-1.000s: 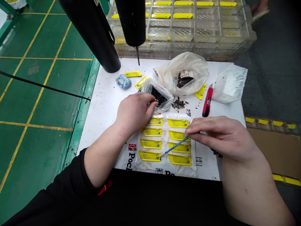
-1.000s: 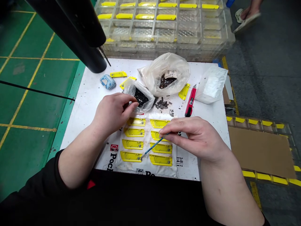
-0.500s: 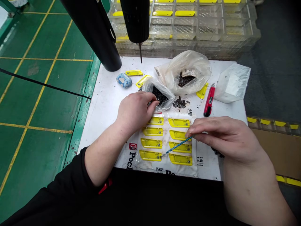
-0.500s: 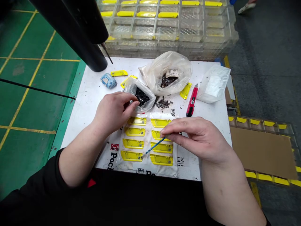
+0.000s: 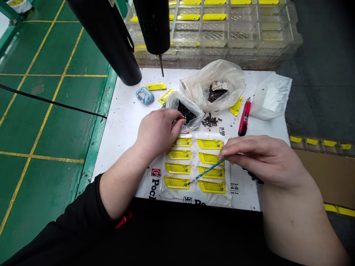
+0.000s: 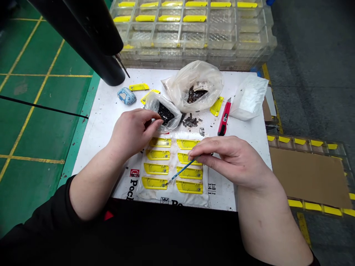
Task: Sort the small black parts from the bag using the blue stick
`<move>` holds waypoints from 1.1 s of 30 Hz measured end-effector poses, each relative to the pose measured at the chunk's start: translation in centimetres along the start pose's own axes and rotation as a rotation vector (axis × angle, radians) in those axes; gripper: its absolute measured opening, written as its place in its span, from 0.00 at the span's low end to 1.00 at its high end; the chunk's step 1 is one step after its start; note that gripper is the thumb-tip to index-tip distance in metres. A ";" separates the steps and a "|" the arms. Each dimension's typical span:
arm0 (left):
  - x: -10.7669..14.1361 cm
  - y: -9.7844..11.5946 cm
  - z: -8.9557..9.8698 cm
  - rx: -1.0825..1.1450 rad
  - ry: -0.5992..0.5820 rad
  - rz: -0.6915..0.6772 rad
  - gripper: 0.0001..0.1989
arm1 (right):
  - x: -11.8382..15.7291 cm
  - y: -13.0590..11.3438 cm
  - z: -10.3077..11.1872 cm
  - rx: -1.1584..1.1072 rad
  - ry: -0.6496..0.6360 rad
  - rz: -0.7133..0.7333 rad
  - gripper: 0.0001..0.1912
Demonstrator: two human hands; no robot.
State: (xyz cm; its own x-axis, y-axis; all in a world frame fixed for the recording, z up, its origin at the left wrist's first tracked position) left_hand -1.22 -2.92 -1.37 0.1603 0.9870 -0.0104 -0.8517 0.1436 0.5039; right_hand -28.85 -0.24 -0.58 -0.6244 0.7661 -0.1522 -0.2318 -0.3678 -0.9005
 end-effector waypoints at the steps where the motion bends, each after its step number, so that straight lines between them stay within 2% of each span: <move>1: 0.0 0.0 0.0 -0.001 -0.001 0.002 0.17 | 0.1 0.0 0.2 -0.002 0.022 -0.007 0.16; 5: 0.0 0.1 0.0 0.008 -0.004 0.002 0.17 | 1.1 0.6 1.3 -0.085 0.168 -0.046 0.15; 7: 0.1 0.1 0.1 0.007 -0.002 -0.005 0.17 | 1.5 0.9 2.1 -0.163 0.284 -0.048 0.12; 9: 0.1 0.0 0.1 0.001 0.009 -0.010 0.17 | 1.8 1.3 3.0 -0.227 0.427 -0.040 0.06; 12: 0.0 -0.2 0.2 0.001 0.031 -0.011 0.17 | 2.0 1.5 4.3 -0.245 0.586 -0.091 0.11; 16: 0.0 -0.3 0.2 -0.010 0.011 -0.004 0.17 | 2.3 1.0 5.7 -0.216 0.714 -0.054 0.14; 23: 0.0 -0.2 0.1 -0.004 0.007 0.019 0.16 | 2.8 1.8 6.2 -0.237 0.796 -0.089 0.06; 29: 0.0 -0.3 0.2 -0.004 0.008 0.006 0.16 | 2.3 3.7 6.0 -0.185 0.894 -0.208 0.13; 33: 0.0 -0.2 0.2 0.001 0.009 0.009 0.17 | 2.1 4.3 5.9 -0.227 0.922 -0.292 0.11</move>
State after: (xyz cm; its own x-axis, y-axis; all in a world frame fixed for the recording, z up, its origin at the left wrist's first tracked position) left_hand -0.92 -2.93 -1.32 0.1482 0.9889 -0.0133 -0.8526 0.1346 0.5050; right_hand -35.59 -3.36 -2.36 0.2808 0.9562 -0.0824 -0.0756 -0.0636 -0.9951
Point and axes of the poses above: each hand's wrist, its own x-axis away from the middle knuckle, its own z-axis out of the back of the hand, y = z × x, the point moved 3 cm from there along -x, towards the middle knuckle, and after that the axes turned 3 degrees about x, right-handed, at the moved point
